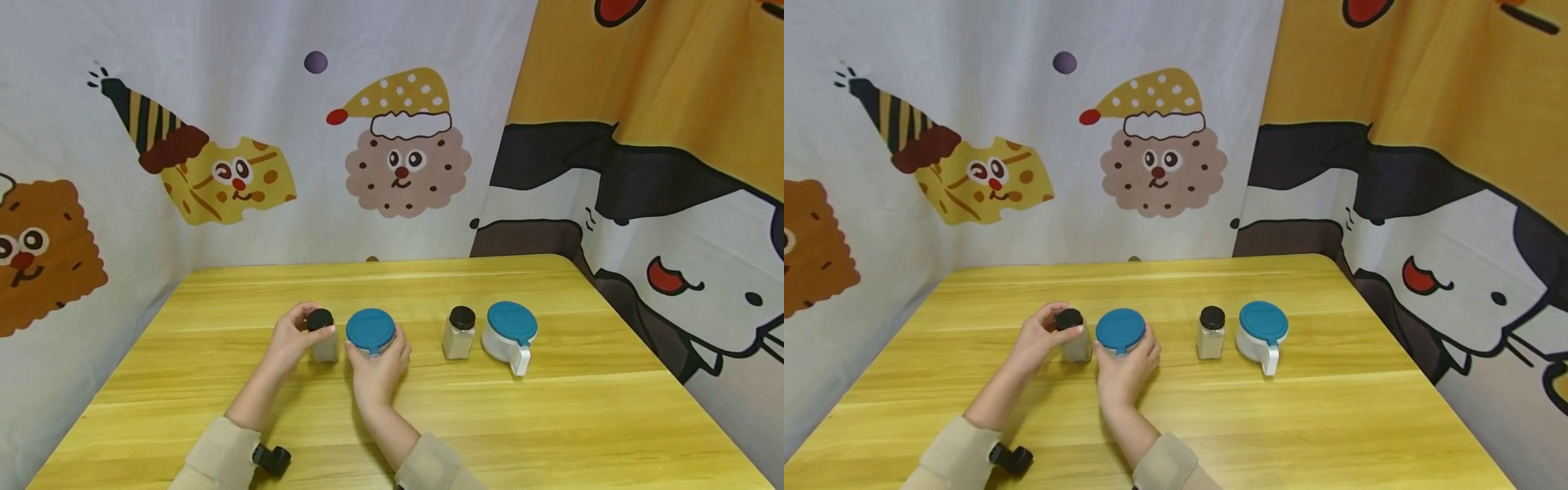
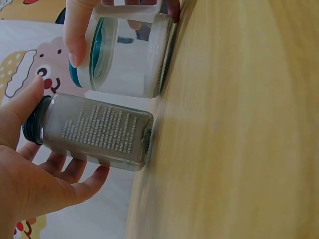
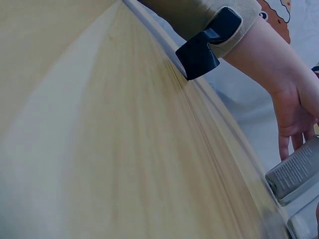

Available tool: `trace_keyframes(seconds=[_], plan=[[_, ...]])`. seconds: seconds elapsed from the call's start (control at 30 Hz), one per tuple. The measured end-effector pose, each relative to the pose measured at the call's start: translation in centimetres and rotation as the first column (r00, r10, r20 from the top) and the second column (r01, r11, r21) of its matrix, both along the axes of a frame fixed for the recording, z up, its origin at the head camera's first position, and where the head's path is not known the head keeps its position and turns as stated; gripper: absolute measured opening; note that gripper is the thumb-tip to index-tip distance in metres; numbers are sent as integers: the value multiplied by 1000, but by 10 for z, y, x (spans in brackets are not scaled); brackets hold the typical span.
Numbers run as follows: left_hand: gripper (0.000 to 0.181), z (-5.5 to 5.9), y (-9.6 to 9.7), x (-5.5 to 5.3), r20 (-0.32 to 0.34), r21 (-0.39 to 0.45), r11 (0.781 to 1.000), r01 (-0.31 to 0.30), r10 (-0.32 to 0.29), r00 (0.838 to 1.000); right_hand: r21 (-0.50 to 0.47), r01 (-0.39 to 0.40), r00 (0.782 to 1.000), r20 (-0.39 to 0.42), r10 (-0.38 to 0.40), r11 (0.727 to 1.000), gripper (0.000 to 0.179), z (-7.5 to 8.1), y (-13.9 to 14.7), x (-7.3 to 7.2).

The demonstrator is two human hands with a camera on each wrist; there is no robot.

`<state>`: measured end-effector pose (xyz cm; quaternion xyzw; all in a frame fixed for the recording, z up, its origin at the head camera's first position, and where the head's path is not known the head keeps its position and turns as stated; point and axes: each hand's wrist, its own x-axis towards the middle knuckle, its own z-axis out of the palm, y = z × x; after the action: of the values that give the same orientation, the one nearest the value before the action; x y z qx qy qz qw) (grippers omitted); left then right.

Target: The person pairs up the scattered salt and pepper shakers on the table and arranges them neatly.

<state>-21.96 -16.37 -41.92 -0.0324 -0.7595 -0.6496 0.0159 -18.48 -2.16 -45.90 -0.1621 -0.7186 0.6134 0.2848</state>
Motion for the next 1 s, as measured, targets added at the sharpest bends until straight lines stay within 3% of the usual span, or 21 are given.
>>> trace_keyframes(seconds=[0.47, 1.0], plan=[[47, -3, -1, -1, -1, -18, 1000, 2, -2, 1000, 61, 36, 999, 38, -39, 997, 88, 1, -1, 0], [47, -1, -2, -3, 18, -23, 999, 24, -23, 1000, 58, -17, 999, 42, 14, 998, 90, 0, 3, 1]])
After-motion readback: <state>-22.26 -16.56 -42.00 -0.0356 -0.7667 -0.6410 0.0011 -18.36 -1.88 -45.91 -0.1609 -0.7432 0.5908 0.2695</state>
